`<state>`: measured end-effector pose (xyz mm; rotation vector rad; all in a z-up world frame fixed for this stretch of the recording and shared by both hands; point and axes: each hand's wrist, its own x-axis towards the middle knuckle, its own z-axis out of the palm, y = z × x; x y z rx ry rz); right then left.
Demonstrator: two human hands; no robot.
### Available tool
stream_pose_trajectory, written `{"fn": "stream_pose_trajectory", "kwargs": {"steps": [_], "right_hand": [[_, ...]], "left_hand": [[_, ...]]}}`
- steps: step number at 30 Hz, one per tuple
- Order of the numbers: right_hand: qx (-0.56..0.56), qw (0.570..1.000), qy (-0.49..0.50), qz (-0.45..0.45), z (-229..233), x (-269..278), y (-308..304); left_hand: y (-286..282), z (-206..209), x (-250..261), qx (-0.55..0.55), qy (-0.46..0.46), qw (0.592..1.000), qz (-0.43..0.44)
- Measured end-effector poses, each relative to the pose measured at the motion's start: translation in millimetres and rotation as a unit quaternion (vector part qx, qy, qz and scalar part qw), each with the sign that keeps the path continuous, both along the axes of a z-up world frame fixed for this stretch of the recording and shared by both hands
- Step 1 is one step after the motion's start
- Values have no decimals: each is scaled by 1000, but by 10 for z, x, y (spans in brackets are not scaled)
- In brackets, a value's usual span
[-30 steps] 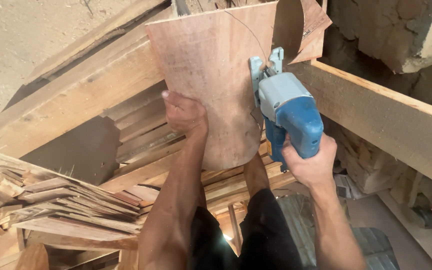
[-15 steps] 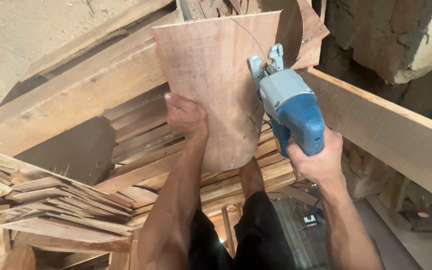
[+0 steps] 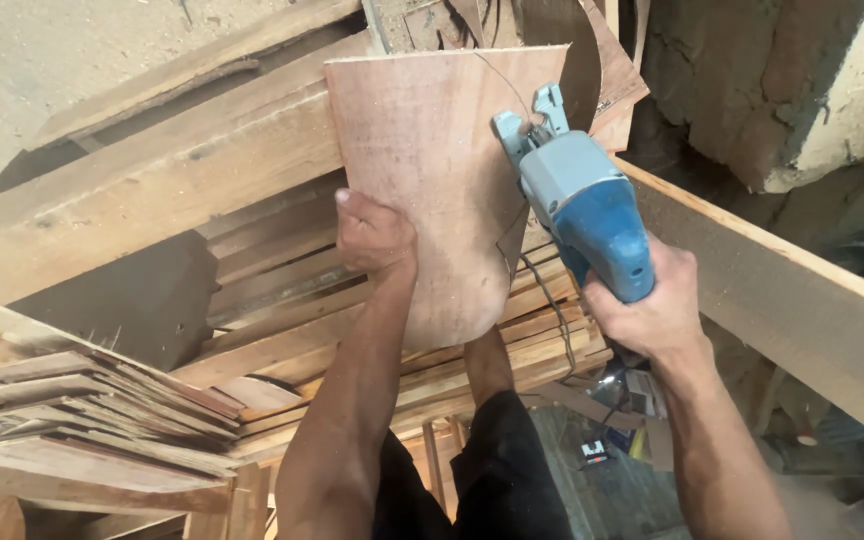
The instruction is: Cutting a curved shape out of a piece of plywood using a jigsaw.
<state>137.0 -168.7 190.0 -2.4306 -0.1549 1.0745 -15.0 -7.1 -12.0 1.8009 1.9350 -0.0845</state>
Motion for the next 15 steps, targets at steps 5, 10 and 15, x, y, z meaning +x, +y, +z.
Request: {"fn": "stream_pose_trajectory", "kwargs": {"steps": [5, 10, 15], "right_hand": [[2, 999, 5, 36, -27, 118, -53], [-9, 998, 22, 59, -27, 139, -99], [-16, 998, 21, 59, -10, 176, -13]], "left_hand": [[-35, -72, -34, 26, 2, 1000, 7], [1, -47, -44, 38, -17, 999, -27], [-8, -15, -42, 52, -55, 996, -39]]}}
